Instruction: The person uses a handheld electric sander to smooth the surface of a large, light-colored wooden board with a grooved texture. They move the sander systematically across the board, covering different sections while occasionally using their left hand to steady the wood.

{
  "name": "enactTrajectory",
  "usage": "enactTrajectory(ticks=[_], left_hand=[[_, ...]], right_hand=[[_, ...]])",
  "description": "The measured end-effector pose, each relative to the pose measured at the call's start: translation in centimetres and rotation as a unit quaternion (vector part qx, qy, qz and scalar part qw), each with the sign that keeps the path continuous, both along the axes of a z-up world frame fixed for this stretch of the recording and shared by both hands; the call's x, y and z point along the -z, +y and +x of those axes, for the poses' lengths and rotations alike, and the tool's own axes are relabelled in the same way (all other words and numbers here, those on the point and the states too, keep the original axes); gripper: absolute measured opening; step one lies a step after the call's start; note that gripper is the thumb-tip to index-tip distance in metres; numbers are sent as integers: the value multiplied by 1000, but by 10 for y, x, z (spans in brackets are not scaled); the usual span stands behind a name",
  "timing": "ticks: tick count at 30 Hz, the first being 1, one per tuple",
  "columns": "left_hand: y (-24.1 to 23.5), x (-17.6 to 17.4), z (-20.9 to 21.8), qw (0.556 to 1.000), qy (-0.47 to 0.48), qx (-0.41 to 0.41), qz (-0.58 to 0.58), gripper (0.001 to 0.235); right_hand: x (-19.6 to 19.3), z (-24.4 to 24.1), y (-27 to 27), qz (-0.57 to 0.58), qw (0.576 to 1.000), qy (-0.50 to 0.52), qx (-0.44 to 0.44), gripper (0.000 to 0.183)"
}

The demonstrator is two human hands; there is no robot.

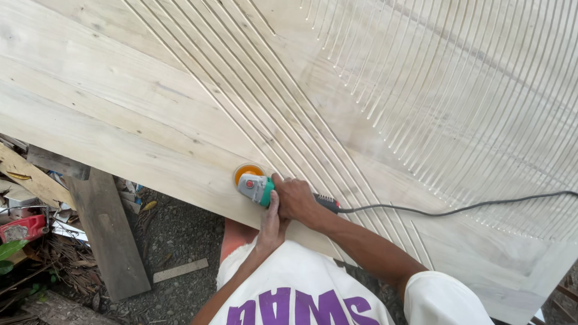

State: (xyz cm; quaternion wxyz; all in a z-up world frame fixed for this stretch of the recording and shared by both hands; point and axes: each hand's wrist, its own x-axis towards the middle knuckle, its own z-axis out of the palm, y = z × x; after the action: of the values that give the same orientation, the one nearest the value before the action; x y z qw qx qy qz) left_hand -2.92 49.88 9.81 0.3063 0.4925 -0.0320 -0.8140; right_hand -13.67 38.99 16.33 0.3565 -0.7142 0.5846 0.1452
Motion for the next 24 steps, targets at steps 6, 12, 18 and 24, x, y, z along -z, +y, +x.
enactTrajectory(ticks=[6,12,18,24], left_hand=[[-86,-23,-69,989,57,-110,78,76],[-217,-1,-170,994,26,-104,-37,87],[-329,25,-238,996,31,-51,-59,82],[-277,9,-186,815,-358,153,-429,72]], right_hand=[[-3,-57,-50,-5,998,55,27,56],[-10,-140,-176,20,988,131,73,84],[2,-212,-289,-52,985,137,91,71],[17,-279,-406,-127,969,178,117,90]])
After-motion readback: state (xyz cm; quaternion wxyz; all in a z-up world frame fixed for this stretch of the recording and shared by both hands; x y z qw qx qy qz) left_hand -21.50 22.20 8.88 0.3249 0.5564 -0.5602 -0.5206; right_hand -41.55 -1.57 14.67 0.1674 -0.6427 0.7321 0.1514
